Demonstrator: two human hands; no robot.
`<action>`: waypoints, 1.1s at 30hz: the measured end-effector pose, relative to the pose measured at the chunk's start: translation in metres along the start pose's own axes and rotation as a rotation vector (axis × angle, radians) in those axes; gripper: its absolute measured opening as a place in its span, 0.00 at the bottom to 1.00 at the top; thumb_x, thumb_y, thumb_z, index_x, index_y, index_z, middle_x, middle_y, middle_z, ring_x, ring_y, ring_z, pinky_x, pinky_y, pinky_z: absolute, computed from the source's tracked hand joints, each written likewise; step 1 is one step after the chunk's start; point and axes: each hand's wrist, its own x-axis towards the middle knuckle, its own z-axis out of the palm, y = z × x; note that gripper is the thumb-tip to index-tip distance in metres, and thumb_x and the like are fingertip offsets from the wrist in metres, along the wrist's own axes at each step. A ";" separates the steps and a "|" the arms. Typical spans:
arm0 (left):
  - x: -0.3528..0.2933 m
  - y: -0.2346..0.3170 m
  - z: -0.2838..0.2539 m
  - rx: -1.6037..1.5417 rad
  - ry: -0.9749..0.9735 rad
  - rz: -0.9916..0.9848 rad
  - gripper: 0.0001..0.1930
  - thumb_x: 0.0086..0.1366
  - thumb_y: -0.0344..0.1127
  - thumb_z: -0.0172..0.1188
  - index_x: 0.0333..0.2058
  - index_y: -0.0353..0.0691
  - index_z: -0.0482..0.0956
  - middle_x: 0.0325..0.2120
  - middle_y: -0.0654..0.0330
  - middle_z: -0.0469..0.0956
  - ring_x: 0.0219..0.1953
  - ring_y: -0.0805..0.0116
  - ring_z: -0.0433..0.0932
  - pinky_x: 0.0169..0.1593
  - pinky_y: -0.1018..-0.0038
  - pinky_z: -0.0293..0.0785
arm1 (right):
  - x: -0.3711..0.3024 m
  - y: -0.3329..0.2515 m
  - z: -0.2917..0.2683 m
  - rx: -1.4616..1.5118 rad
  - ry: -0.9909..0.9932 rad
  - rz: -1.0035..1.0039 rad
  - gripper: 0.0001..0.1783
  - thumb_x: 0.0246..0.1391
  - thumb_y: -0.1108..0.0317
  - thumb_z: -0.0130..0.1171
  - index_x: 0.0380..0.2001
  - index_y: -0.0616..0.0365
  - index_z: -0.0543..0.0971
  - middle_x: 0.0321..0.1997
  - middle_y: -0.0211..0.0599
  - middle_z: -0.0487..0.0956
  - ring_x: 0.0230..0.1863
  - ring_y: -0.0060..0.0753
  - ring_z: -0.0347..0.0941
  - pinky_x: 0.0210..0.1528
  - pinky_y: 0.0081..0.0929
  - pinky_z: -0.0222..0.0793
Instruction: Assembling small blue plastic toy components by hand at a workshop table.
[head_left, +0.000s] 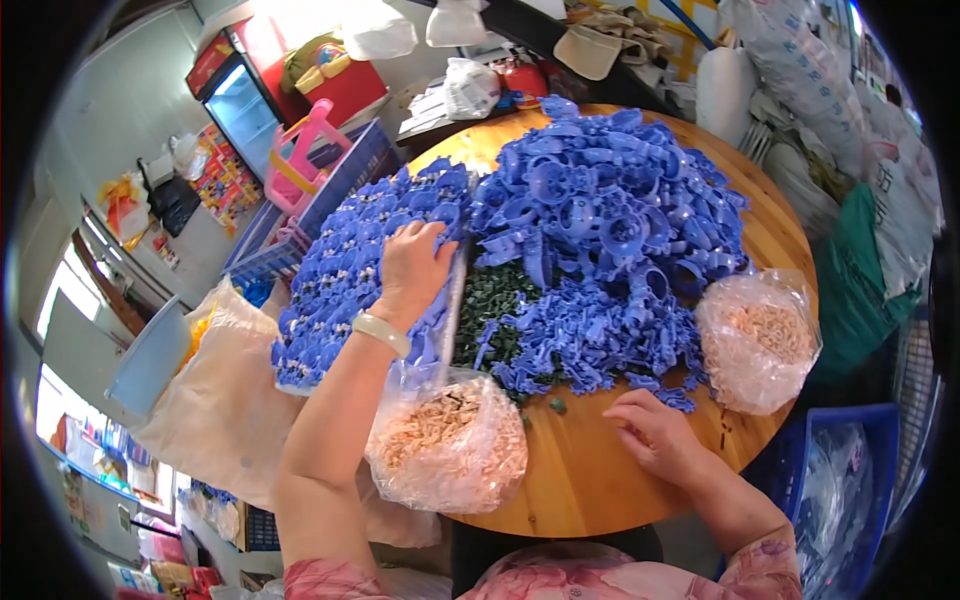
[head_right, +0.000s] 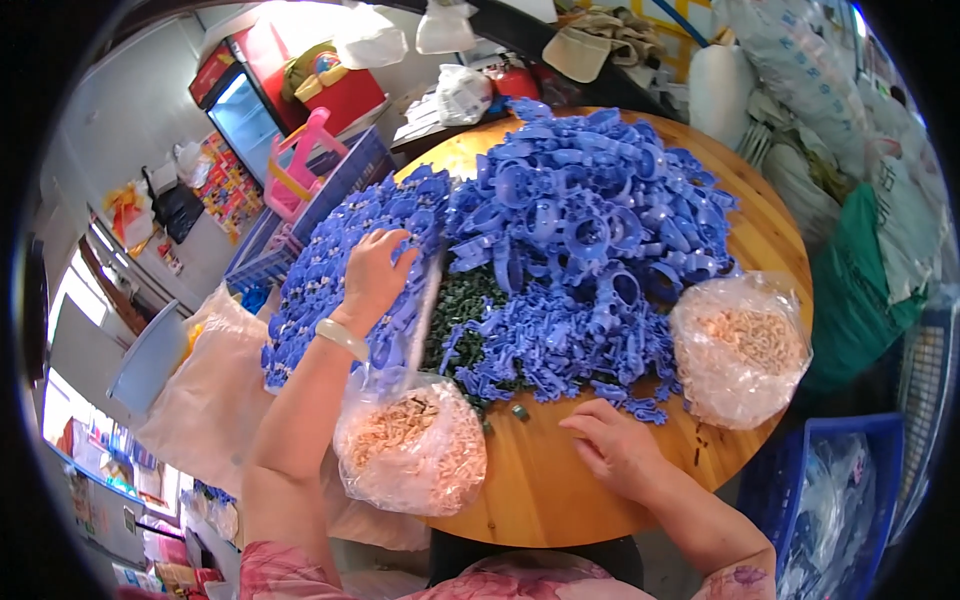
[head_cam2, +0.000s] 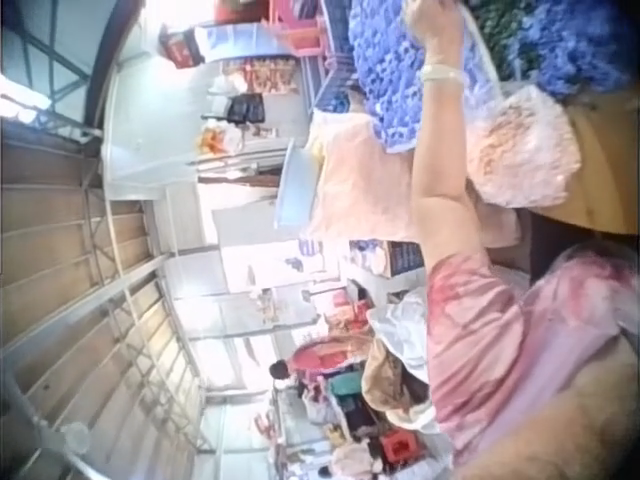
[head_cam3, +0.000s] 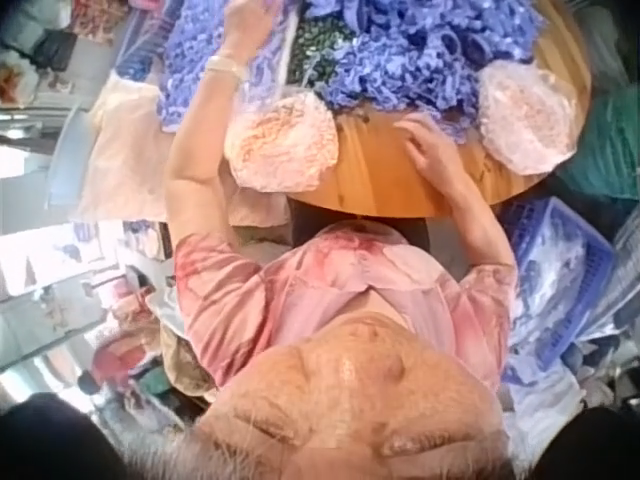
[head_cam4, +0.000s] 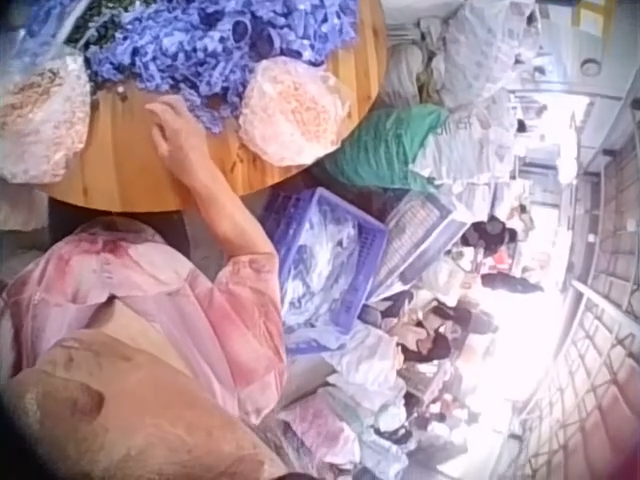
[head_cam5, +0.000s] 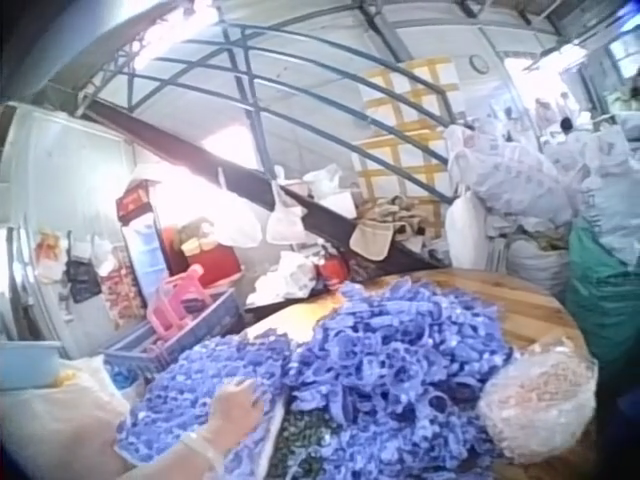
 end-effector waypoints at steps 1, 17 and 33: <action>0.006 0.018 0.000 -0.084 -0.021 0.039 0.11 0.53 0.37 0.62 0.35 0.40 0.79 0.31 0.54 0.77 0.38 0.53 0.75 0.42 0.59 0.69 | 0.000 -0.002 -0.001 0.012 -0.033 0.050 0.15 0.47 0.75 0.58 0.41 0.53 0.76 0.43 0.37 0.73 0.40 0.42 0.74 0.37 0.31 0.72; 0.044 0.182 0.084 0.012 0.088 0.528 0.21 0.51 0.25 0.51 0.47 0.37 0.72 0.36 0.55 0.70 0.45 0.55 0.68 0.60 0.56 0.57 | -0.011 0.003 0.003 -0.032 0.072 -0.174 0.11 0.49 0.72 0.57 0.38 0.53 0.78 0.42 0.33 0.73 0.36 0.39 0.75 0.31 0.31 0.72; -0.136 0.191 -0.062 -1.781 -0.292 -0.830 0.07 0.59 0.24 0.52 0.36 0.33 0.75 0.36 0.56 0.77 0.40 0.65 0.77 0.49 0.69 0.72 | -0.009 0.004 -0.001 0.738 0.086 0.109 0.25 0.50 0.82 0.54 0.53 0.57 0.67 0.44 0.31 0.74 0.32 0.18 0.72 0.33 0.17 0.70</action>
